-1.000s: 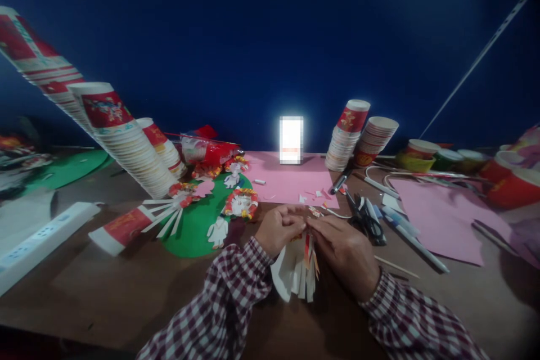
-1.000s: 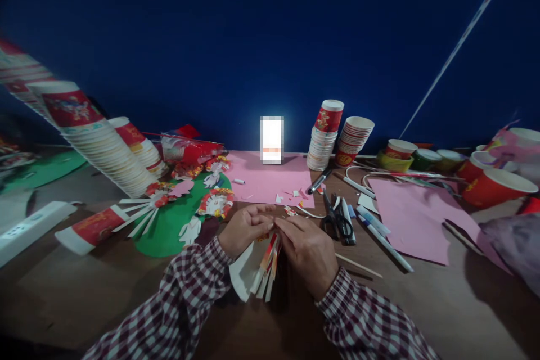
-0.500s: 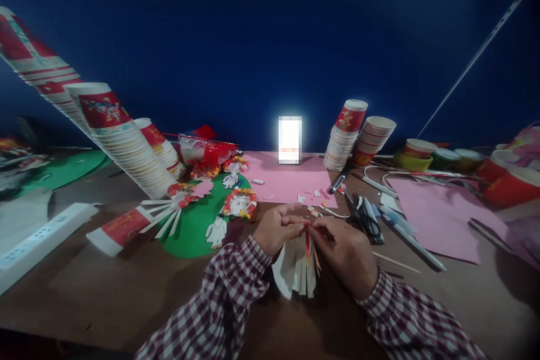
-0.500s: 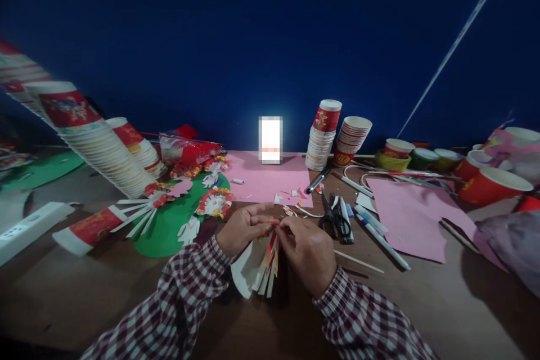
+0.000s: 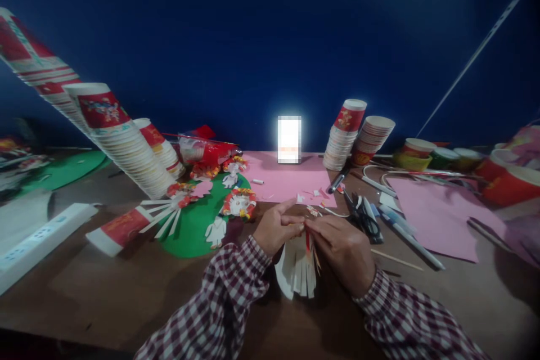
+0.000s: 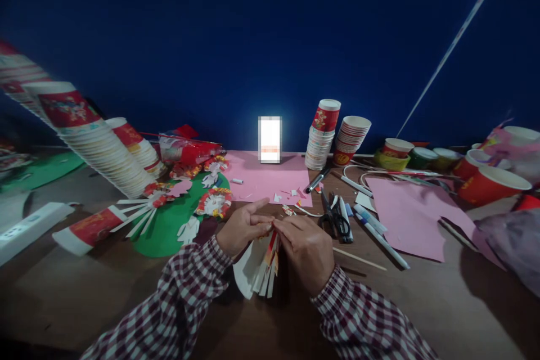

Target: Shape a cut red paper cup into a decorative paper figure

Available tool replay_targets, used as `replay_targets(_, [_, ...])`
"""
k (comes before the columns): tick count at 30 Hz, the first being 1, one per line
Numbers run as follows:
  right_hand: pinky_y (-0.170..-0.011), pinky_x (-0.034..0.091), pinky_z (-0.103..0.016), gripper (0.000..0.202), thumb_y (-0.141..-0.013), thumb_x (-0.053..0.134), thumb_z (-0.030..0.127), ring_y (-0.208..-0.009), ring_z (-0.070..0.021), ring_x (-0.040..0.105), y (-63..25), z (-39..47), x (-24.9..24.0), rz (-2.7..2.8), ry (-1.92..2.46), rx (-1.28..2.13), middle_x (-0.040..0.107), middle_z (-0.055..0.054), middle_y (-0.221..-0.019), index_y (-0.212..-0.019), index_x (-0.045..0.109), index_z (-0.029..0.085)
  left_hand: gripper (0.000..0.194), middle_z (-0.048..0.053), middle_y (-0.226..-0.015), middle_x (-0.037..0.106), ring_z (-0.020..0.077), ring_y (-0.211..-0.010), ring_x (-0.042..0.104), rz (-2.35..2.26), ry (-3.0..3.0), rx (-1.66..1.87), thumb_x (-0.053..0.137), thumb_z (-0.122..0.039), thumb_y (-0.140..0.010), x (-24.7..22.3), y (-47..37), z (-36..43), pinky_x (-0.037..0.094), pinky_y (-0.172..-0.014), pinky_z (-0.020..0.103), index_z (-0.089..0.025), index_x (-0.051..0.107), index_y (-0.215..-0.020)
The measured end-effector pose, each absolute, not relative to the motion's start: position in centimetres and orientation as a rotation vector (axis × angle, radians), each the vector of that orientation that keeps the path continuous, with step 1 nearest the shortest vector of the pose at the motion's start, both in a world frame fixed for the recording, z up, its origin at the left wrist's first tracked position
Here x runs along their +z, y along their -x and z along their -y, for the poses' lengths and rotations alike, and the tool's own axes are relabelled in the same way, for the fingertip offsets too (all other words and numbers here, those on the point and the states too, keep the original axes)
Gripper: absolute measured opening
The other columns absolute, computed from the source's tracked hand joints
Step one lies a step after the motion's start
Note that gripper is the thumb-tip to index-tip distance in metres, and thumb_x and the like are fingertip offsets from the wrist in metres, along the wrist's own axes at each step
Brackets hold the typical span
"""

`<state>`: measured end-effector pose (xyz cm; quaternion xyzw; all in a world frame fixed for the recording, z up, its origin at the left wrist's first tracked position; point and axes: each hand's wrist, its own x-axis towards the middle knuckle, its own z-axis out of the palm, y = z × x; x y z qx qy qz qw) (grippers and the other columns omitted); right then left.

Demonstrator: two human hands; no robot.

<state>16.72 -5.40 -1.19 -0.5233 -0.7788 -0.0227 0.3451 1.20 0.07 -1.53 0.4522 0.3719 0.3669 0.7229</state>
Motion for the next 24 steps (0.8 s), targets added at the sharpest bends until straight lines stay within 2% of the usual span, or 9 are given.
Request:
replay_targets(10, [-0.077, 0.04, -0.026, 0.018, -0.083, 0.047, 0.024, -0.083, -0.0142, 0.054, -16.71, 5.06, -1.41, 2.042, 1.338, -0.145, 0.062, -0.003, -0.084, -0.091, 0.063, 0.021, 0.077, 0.01, -0.078, 0.068, 0.014, -0.067, 0.062, -0.838, -0.975, 0.809, 0.074, -0.021, -0.054, -1.65, -1.55, 0.0, 0.046, -0.067, 0.026, -0.005, 0.04, -0.121])
replay_targets(16, [-0.076, 0.04, -0.026, 0.018, -0.083, 0.047, 0.024, -0.082, -0.0141, 0.054, -16.67, 5.06, -1.02, 2.053, 1.312, -0.199, 0.063, -0.003, -0.083, -0.092, 0.063, 0.021, 0.047, 0.012, -0.094, 0.065, 0.0145, -0.078, 0.061, -0.955, -1.115, 0.912, 0.064, -0.032, -0.067, -1.48, -1.89, -0.18, 0.046, -0.072, 0.024, -0.006, 0.055, -0.106])
replay_targets(22, [-0.077, 0.04, -0.027, 0.02, -0.083, 0.046, 0.023, -0.082, -0.015, 0.054, -16.75, 5.17, -0.95, 2.074, 1.316, -0.221, 0.062, -0.004, -0.084, -0.094, 0.062, 0.02, 0.051, 0.012, -0.092, 0.066, 0.0153, -0.08, 0.061, -0.908, -1.182, 0.853, 0.063, -0.031, -0.068, -1.86, -1.92, -0.11, 0.047, -0.074, 0.025, -0.006, 0.051, -0.111])
replay_targets(24, [-0.078, 0.04, -0.027, 0.02, -0.083, 0.046, 0.023, -0.083, -0.0151, 0.054, -16.75, 5.18, -0.89, 2.077, 1.305, -0.21, 0.062, -0.004, -0.084, -0.094, 0.062, 0.019, 0.047, 0.011, -0.089, 0.067, 0.0153, -0.08, 0.061, -0.901, -1.247, 0.854, 0.06, -0.033, -0.07, -2.03, -1.86, -0.1, 0.047, -0.074, 0.025, -0.007, 0.055, -0.108])
